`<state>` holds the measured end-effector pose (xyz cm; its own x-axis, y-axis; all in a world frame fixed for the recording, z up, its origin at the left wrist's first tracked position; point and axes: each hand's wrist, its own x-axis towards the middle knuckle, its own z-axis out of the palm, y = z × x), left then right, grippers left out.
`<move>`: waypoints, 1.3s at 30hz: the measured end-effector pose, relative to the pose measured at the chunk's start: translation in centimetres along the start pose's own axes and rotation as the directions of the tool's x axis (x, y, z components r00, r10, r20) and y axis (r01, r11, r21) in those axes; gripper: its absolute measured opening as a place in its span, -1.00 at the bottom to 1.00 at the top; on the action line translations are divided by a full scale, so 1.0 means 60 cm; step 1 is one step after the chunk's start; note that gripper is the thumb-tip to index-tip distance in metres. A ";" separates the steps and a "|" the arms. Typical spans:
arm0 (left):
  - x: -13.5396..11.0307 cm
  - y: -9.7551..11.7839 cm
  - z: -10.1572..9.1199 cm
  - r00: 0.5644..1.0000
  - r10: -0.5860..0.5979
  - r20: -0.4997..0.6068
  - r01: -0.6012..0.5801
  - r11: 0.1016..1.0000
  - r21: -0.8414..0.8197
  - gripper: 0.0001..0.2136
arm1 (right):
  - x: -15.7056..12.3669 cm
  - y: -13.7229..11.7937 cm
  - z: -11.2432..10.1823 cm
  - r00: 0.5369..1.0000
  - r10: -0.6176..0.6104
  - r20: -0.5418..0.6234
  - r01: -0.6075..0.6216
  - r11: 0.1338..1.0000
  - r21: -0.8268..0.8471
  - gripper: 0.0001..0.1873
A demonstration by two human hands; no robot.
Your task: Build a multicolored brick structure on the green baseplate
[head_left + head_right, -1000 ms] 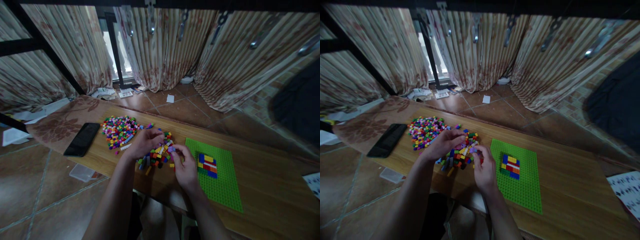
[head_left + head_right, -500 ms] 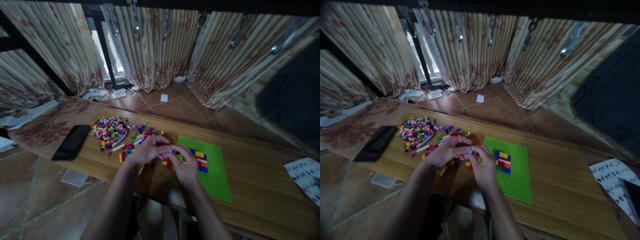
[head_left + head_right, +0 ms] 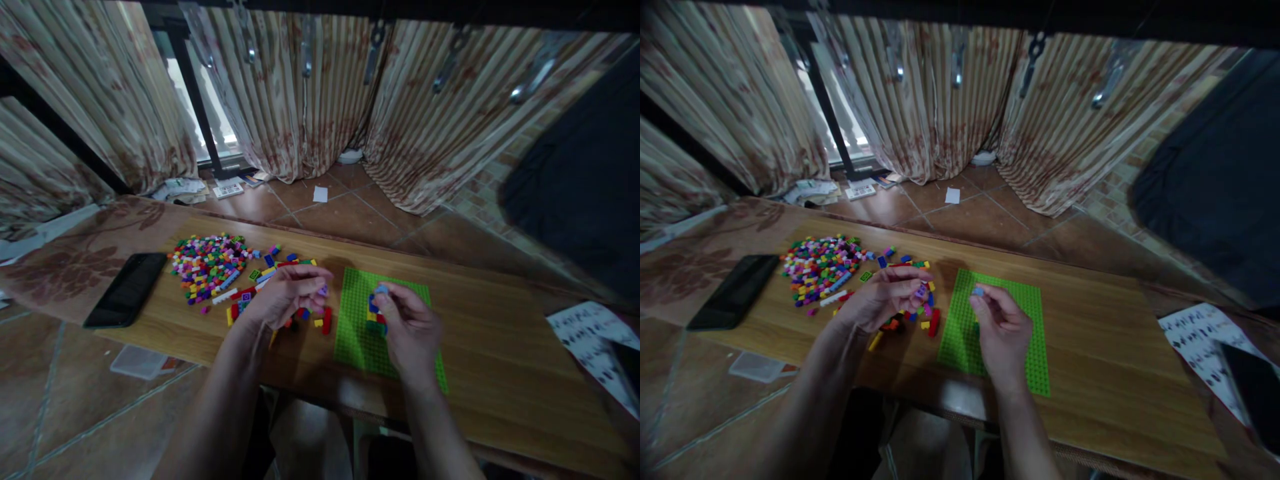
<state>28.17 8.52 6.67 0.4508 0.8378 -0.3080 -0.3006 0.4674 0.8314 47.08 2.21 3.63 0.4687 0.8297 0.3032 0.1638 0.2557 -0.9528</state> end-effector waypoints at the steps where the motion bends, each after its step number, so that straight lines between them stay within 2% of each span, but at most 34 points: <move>1: 0.000 0.000 0.000 1.000 0.003 0.002 -0.003 1.000 -0.002 -0.73 | 0.007 0.002 -0.011 0.999 0.021 -0.043 -0.020 0.999 0.045 -0.82; 5: 0.007 -0.008 0.006 1.000 -0.007 0.004 0.007 1.000 0.006 -0.77 | 0.035 0.013 -0.055 0.987 0.060 -0.151 -0.036 0.987 0.158 -0.75; 9: 0.016 -0.019 0.020 1.000 -0.021 0.013 0.021 1.000 0.014 -0.82 | 0.052 0.029 -0.092 0.961 0.184 -0.204 -0.147 0.972 0.185 -0.73; 13: 0.024 -0.029 0.033 0.999 -0.037 0.002 0.037 0.999 0.037 -0.85 | 0.056 0.046 -0.117 0.935 0.316 -0.161 -0.293 0.944 0.152 -0.68; 18: 0.031 -0.039 0.045 0.998 -0.058 -0.029 0.061 0.993 0.101 -0.84 | 0.055 0.057 -0.136 0.932 0.345 -0.109 -0.348 0.937 -0.017 -0.58; 22: 0.036 -0.042 0.053 0.997 -0.068 -0.042 0.073 0.986 0.152 -0.85 | 0.055 0.066 -0.145 0.957 0.289 0.000 -0.281 0.929 -0.242 -0.62; 27: 0.044 -0.050 0.060 0.996 -0.023 -0.089 0.045 0.966 0.254 -0.77 | 0.056 0.071 -0.145 0.958 0.262 0.113 -0.208 0.912 -0.353 -0.67; 32: 0.053 -0.064 0.066 0.998 0.020 -0.056 0.005 0.909 0.418 -0.74 | 0.056 0.065 -0.137 0.950 0.219 0.221 -0.081 0.860 -0.504 -0.76; 39: 0.065 -0.089 0.076 0.999 0.052 -0.005 -0.041 0.843 0.537 -0.75 | 0.056 0.076 -0.137 0.959 0.090 0.267 0.103 0.771 -0.628 -0.76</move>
<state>35.36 7.99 3.17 0.4301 0.8623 -0.2672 0.1799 0.2082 0.9614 56.54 2.06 0.42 0.2321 0.9516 0.2013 0.7201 -0.0290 -0.6933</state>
